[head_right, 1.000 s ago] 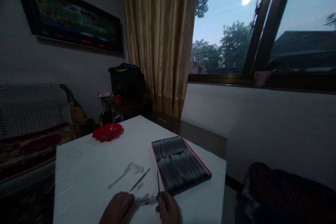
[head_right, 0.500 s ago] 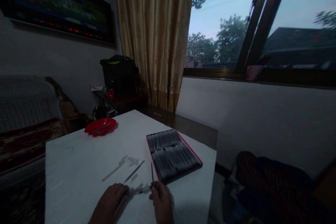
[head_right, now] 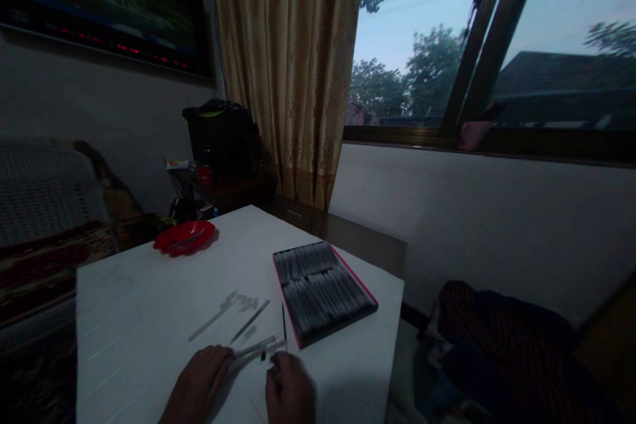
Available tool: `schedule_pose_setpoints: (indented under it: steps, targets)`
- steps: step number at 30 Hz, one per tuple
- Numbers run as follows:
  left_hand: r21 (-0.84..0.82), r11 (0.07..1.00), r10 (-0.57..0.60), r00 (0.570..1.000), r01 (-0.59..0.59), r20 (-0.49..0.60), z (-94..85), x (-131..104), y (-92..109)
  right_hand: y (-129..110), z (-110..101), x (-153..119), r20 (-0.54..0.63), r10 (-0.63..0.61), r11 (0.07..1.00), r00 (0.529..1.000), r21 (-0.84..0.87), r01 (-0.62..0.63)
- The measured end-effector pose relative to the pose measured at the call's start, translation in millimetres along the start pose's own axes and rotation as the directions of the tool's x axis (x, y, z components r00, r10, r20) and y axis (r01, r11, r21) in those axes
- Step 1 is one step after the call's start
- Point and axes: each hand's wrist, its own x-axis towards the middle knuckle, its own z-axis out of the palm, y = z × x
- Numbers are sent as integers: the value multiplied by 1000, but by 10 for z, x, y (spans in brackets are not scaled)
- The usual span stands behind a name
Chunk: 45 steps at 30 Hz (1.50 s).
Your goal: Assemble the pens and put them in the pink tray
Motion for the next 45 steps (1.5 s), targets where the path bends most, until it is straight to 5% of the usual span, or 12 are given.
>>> schedule_pose_setpoints:
  steps: [3, 5, 11, 18, 24, 30, 38, 45]
  targets:
    - [-16, 1000, -3, 1000, 3, 4, 0, -1, -7, -62, -16, -34, 111, -144, 965, 983, -203, 165]
    - [-16, 1000, 0, 1000, 0, -2, 6, -5, -12, -80, -51, -12, 143, -129, 964, 981, -212, 158]
    - [-22, 1000, 1, 1000, -1, 14, 15, -21, -6, -125, -184, 187, 24, 213, 962, 977, 169, -214]
    - [-65, 998, 7, 996, -1, 88, -28, 2, 30, -285, -237, 367, 154, 387, 822, 909, 390, -415]
    - [-58, 998, -38, 999, 38, 1, 9, -31, -30, -218, -389, 398, 31, 556, 722, 830, 477, -502]
    - [-14, 972, -234, 972, 233, -35, 75, -107, -136, -137, -681, 344, -159, 664, 667, 731, 569, -481]
    - [-35, 947, -319, 948, 319, 6, 112, -152, -152, -145, -258, 181, -20, 372, 897, 928, 265, -354]
    - [-123, 912, -387, 920, 392, 64, 113, -150, -180, -44, -148, 160, -22, 109, 991, 994, -72, -110]
